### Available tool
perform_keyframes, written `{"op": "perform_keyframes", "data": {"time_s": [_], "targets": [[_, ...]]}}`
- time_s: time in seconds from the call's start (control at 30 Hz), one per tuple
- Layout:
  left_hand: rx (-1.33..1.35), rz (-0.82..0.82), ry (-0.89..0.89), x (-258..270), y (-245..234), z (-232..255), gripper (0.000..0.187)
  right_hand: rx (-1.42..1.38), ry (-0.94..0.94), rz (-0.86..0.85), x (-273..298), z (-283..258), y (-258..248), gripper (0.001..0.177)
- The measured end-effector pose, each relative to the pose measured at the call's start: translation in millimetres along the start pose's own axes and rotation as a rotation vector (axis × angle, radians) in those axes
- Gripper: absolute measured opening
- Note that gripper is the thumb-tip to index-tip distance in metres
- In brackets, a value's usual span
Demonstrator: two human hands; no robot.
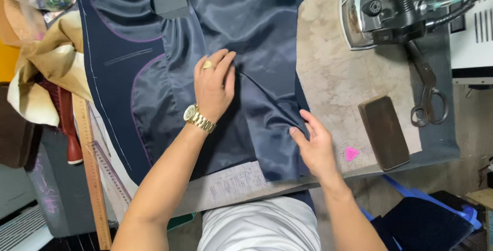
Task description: The person marks a line on blue fabric with a piece of chalk and a ruler, then uses large shears to cut along the marked line on a piece of dark fabric.
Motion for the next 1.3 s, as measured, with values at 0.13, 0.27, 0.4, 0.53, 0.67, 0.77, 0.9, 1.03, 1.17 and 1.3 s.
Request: {"op": "perform_keyframes", "data": {"time_s": [0.13, 0.27, 0.4, 0.53, 0.67, 0.77, 0.9, 1.03, 1.17, 1.3], "targets": [[0.049, 0.054, -0.114, 34.5, -26.3, -17.7, 0.031, 0.103, 0.051, -0.236, -4.9, -53.0, -5.7, 0.066], [-0.041, 0.11, -0.148, 53.6, -42.4, -40.3, 0.026, 0.757, -0.28, -0.194, -27.2, -78.7, -13.4, 0.049], [-0.114, 0.071, -0.067, 48.7, -47.2, -39.1, 0.024, 0.5, -0.685, -0.049, -84.2, -71.8, 51.1, 0.034], [-0.283, -0.143, -0.027, 52.0, -36.6, -45.6, 0.04, 0.773, -0.979, -0.308, -111.9, -40.9, 93.1, 0.043], [-0.359, -0.324, -0.059, 57.6, -32.3, -50.0, 0.049, 0.991, -1.334, -0.421, -143.6, -44.4, 79.4, 0.037], [-0.362, -0.398, -0.095, 58.3, -32.3, -48.0, 0.052, 0.948, -1.392, -0.467, -153.4, -41.1, 70.8, 0.038], [-0.343, -0.423, -0.109, 61.0, -33.6, -44.9, 0.052, 0.919, -1.449, -0.501, -159.0, -47.3, 68.0, 0.035], [-0.312, -0.422, -0.085, 66.3, -30.7, -38.5, 0.051, 0.799, -1.349, -0.447, -133.5, -54.9, 80.9, 0.032], [-0.306, -0.379, -0.023, 68.0, -26.8, -32.2, 0.05, 0.684, -1.522, -0.544, -95.9, -49.0, 94.4, 0.023], [-0.276, -0.364, 0.046, 85.0, -21.1, -19.3, 0.046, 0.625, -1.555, -0.604, -60.9, -38.4, 98.2, 0.015]]}}
Point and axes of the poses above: each hand's wrist, its own x-axis away from the middle knuckle, its own y-axis out of the palm, z = x × y, the point moved 3 cm from there along -x, towards the middle knuckle, and after that the axes turned 12 degrees about -y, right-handed, at the moved point
